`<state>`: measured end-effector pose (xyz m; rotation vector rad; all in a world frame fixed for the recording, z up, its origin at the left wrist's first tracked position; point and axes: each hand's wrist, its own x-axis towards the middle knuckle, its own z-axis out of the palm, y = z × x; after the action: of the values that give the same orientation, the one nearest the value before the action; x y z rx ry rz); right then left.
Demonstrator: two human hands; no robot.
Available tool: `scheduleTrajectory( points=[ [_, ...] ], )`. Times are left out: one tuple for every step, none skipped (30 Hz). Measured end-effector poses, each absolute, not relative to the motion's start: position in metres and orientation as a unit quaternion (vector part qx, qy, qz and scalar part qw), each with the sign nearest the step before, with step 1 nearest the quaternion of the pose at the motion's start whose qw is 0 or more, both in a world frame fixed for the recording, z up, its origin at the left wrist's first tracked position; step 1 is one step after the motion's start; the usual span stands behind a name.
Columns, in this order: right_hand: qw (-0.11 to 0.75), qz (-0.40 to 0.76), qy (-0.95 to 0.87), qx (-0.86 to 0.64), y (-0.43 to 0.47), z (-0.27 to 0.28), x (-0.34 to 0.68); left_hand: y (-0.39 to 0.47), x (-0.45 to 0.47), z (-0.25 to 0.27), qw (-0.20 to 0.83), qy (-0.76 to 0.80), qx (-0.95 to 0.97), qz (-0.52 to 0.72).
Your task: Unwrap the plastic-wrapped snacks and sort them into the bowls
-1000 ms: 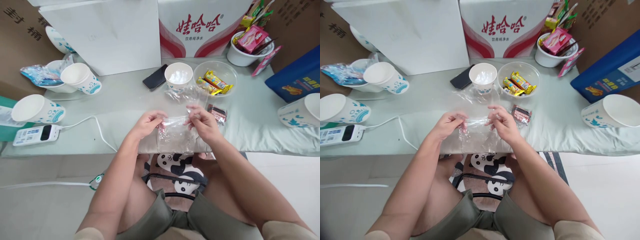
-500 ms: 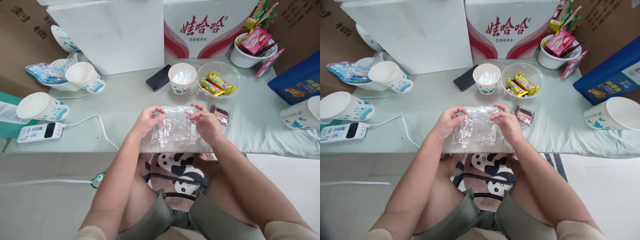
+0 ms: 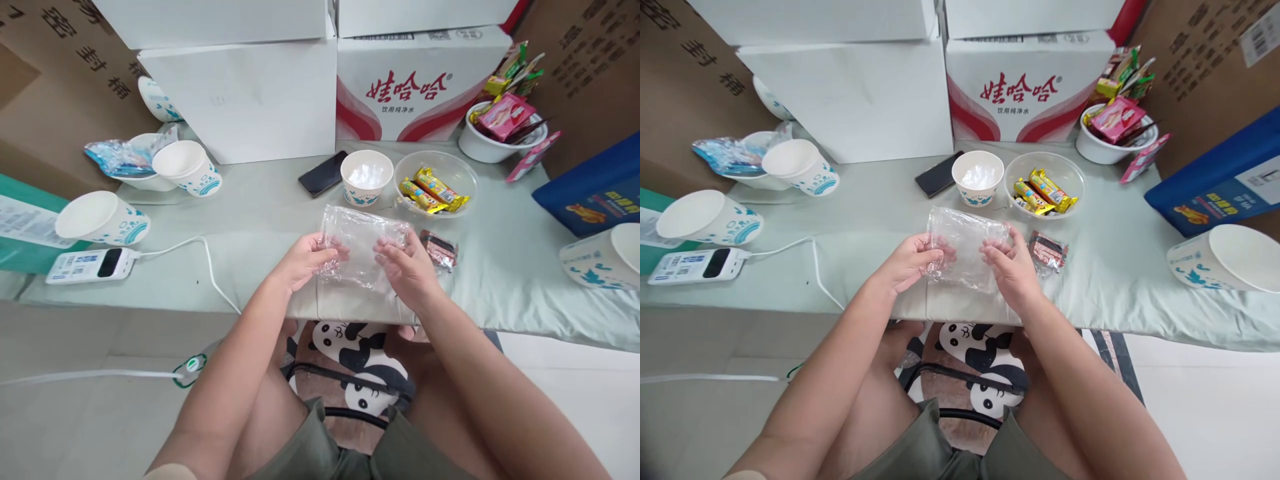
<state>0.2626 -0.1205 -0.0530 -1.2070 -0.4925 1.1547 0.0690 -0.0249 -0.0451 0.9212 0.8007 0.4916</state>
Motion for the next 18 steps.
scheduleTrajectory(
  points=[
    [0.627,0.523,-0.224,-0.532,-0.121,-0.053,0.263,-0.027,0.071,-0.045,0.789,0.369,0.433,0.232],
    [0.602,0.540,-0.240,-0.537,-0.122,-0.052,0.263,-0.028,0.073,-0.043,0.789,0.364,0.436,0.234],
    [0.575,0.553,-0.260,-0.544,-0.124,-0.052,0.262,-0.029,0.073,-0.042,0.788,0.360,0.444,0.228],
    [0.549,0.562,-0.279,-0.553,-0.125,-0.051,0.262,-0.029,0.074,-0.040,0.785,0.360,0.458,0.213],
    [0.527,0.566,-0.294,-0.562,-0.126,-0.050,0.262,-0.029,0.073,-0.038,0.775,0.364,0.478,0.197],
    [0.515,0.566,-0.303,-0.568,-0.126,-0.048,0.262,-0.029,0.072,-0.037,0.759,0.373,0.501,0.185],
    [0.509,0.565,-0.308,-0.571,-0.127,-0.047,0.262,-0.028,0.070,-0.036,0.740,0.384,0.522,0.180],
    [0.508,0.565,-0.309,-0.572,-0.127,-0.047,0.262,-0.027,0.068,-0.036,0.725,0.394,0.537,0.179],
    [0.509,0.567,-0.308,-0.570,-0.127,-0.046,0.262,-0.026,0.066,-0.036,0.717,0.400,0.542,0.180],
    [0.511,0.573,-0.304,-0.564,-0.127,-0.045,0.262,-0.026,0.064,-0.036,0.717,0.402,0.540,0.183],
    [0.518,0.581,-0.297,-0.553,-0.126,-0.045,0.262,-0.025,0.062,-0.037,0.724,0.397,0.533,0.186],
    [0.528,0.590,-0.287,-0.539,-0.126,-0.044,0.261,-0.024,0.061,-0.037,0.733,0.390,0.522,0.194],
    [0.539,0.599,-0.276,-0.524,-0.125,-0.044,0.260,-0.024,0.060,-0.037,0.743,0.382,0.508,0.209],
    [0.551,0.606,-0.265,-0.509,-0.124,-0.044,0.259,-0.023,0.059,-0.036,0.753,0.372,0.492,0.227],
    [0.562,0.610,-0.255,-0.498,-0.124,-0.044,0.259,-0.022,0.058,-0.036,0.762,0.363,0.477,0.245],
    [0.570,0.611,-0.248,-0.489,-0.123,-0.044,0.258,-0.021,0.058,-0.035,0.770,0.354,0.463,0.259],
    [0.577,0.612,-0.245,-0.483,-0.123,-0.044,0.259,-0.020,0.057,-0.034,0.778,0.346,0.452,0.268],
    [0.580,0.614,-0.246,-0.476,-0.122,-0.045,0.260,-0.019,0.057,-0.033,0.783,0.338,0.445,0.273]
  ],
)
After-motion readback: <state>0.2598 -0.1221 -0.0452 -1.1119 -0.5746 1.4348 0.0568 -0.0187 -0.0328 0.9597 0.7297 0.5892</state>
